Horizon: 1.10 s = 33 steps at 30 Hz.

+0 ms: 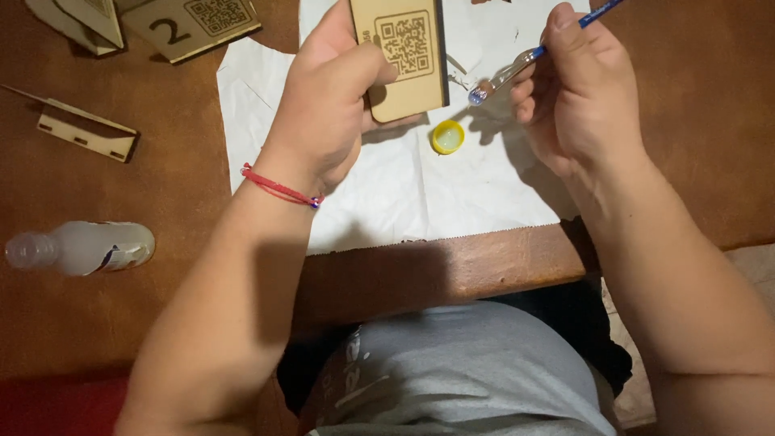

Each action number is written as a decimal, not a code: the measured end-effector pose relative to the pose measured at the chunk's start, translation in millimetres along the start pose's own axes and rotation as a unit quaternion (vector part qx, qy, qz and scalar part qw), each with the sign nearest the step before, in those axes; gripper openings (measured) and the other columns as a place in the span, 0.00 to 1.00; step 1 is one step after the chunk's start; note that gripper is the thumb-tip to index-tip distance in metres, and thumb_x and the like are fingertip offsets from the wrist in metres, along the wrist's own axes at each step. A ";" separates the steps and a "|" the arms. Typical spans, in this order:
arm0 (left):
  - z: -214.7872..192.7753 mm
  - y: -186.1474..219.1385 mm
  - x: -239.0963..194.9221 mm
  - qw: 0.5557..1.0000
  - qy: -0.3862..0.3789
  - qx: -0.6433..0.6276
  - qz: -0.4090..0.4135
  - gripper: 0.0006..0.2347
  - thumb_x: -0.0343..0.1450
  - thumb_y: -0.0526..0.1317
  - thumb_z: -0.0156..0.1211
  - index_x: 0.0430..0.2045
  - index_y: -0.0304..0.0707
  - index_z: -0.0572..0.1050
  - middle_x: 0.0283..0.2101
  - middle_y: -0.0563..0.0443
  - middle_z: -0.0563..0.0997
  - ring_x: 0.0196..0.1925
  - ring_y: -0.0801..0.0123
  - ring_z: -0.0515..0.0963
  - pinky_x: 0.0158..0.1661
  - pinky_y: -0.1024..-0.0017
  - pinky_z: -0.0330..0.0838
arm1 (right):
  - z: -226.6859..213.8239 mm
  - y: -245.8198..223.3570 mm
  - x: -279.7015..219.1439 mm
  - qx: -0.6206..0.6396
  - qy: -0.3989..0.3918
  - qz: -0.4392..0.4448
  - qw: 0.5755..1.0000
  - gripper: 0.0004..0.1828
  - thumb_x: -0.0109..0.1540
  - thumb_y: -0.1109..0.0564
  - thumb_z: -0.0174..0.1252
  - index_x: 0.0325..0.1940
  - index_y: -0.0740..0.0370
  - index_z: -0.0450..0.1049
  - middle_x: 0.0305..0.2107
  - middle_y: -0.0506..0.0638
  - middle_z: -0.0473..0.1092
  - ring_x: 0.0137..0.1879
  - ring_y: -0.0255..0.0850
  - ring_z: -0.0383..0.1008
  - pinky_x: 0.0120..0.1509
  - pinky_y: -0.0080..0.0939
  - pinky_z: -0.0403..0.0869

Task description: Applying glue to the edges of laser-cut wooden pieces using a small brush.

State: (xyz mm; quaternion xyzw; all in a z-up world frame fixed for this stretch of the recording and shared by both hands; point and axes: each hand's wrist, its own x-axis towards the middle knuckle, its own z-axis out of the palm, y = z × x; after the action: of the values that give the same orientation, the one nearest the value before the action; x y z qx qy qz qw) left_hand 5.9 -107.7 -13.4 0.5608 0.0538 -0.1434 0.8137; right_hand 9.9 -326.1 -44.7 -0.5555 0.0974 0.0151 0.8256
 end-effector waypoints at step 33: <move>-3.7 -12.5 7.6 0.982 -0.029 -0.187 -0.012 0.14 0.71 0.35 0.45 0.49 0.33 0.73 0.44 0.45 0.80 0.46 0.60 0.79 0.41 0.48 0.82 | 24.9 -4.2 18.1 -0.142 -0.095 -0.328 0.929 0.24 0.66 0.41 0.63 0.39 0.68 0.72 0.31 0.56 0.71 0.32 0.43 0.74 0.34 0.37 0.77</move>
State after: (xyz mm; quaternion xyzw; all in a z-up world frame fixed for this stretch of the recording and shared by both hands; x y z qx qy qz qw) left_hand 9.7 -109.7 -27.9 0.3933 0.0625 -0.1565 0.9038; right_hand 31.9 -306.3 -35.0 -0.6641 -0.1729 -0.1901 0.7021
